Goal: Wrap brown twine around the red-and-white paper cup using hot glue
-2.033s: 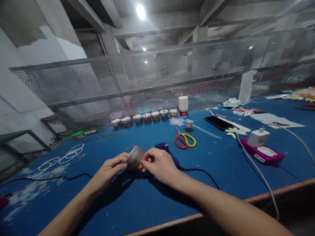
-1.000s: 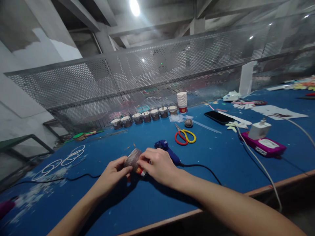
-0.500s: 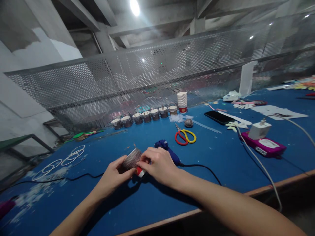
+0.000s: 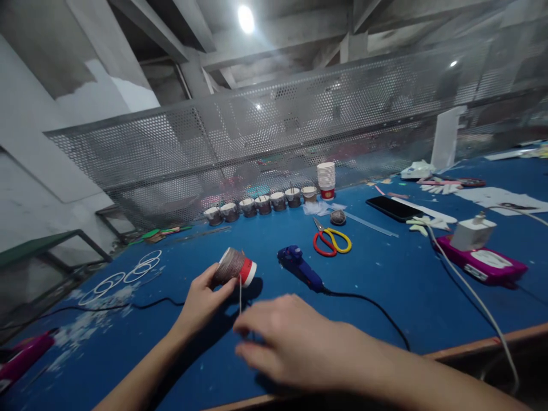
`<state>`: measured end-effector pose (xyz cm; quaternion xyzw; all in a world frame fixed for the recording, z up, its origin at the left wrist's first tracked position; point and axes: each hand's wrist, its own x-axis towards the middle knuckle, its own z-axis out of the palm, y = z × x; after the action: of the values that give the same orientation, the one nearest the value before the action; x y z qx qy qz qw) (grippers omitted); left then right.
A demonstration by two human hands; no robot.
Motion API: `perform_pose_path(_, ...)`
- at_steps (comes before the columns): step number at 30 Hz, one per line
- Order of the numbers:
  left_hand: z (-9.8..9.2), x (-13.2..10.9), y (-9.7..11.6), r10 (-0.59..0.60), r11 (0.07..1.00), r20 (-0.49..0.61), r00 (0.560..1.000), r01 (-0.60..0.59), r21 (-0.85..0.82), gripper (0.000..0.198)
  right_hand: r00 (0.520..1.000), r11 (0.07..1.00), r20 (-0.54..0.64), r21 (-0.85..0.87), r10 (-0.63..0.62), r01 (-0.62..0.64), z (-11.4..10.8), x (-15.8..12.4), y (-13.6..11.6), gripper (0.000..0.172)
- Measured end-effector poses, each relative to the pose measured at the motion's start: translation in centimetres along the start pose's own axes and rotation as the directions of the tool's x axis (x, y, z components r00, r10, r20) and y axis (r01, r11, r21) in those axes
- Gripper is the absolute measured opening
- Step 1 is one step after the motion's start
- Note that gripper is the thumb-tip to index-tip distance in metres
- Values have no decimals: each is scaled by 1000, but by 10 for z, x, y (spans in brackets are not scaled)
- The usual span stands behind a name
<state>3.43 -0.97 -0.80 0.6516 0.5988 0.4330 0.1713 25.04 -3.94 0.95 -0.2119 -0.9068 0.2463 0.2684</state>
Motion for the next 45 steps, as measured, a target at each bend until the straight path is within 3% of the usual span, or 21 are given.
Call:
perform_pose_path(1, 0, 0, 0, -1, 1000, -12, 1000, 1, 6, 20, 995, 999, 92, -12, -46, 47, -5, -11, -8, 11)
perform_pose_path(3, -1, 1, 0, 6, 1000, -36, 999, -5, 15, 18, 984, 997, 162, 3, -80, 80, -16, -30, -17, 11)
perform_pose_path(5, 0, 0, 1, 3, 1000, -48, 999, -2, 9, 17, 990, 999, 135, 11, -48, 47, -27, -40, -15, 11)
perform_pose_path(8, 2, -1, 3, -20, 999, -29, 999, 19, -26, 17, 998, 998, -24, -24, 58, -59, -33, -29, 6, 11)
perform_pose_path(11, 5, -3, 4, -16, 997, 6, 1000, 16, -72, 20, 960, 988, -253, -65, 118, -139, -24, 0, 33, 14)
perform_pose_path(13, 6, -4, 5, -7, 994, 30, 1000, 10, -112, 21, 949, 984, -308, -133, 72, -118, -12, 19, 46, 13)
perform_pose_path(17, 6, -5, 4, -13, 989, 66, 998, 22, -144, 22, 949, 952, -314, -298, -26, -72, 10, 41, 55, 11)
perform_pose_path(23, 8, -7, 5, -32, 995, 78, 996, 39, -90, 14, 936, 915, -340, -400, -90, -57, 23, 44, 58, 9)
perform_pose_path(29, 10, -10, 9, 0, 997, 106, 994, 8, -76, 11, 916, 954, -399, -287, -35, -89, 27, 44, 59, 11)
perform_pose_path(38, 12, -10, 2, 110, 994, 67, 992, -111, 0, 15, 889, 966, -407, -53, 212, -255, 26, 44, 52, 10)
perform_pose_path(42, 11, -10, -3, 132, 990, 53, 990, -134, 33, 15, 880, 965, -420, -32, 223, -260, 25, 45, 52, 12)
perform_pose_path(45, 11, -8, -5, 120, 992, 44, 992, -121, 21, 17, 867, 987, -474, 26, 152, -159, 16, 41, 46, 12)
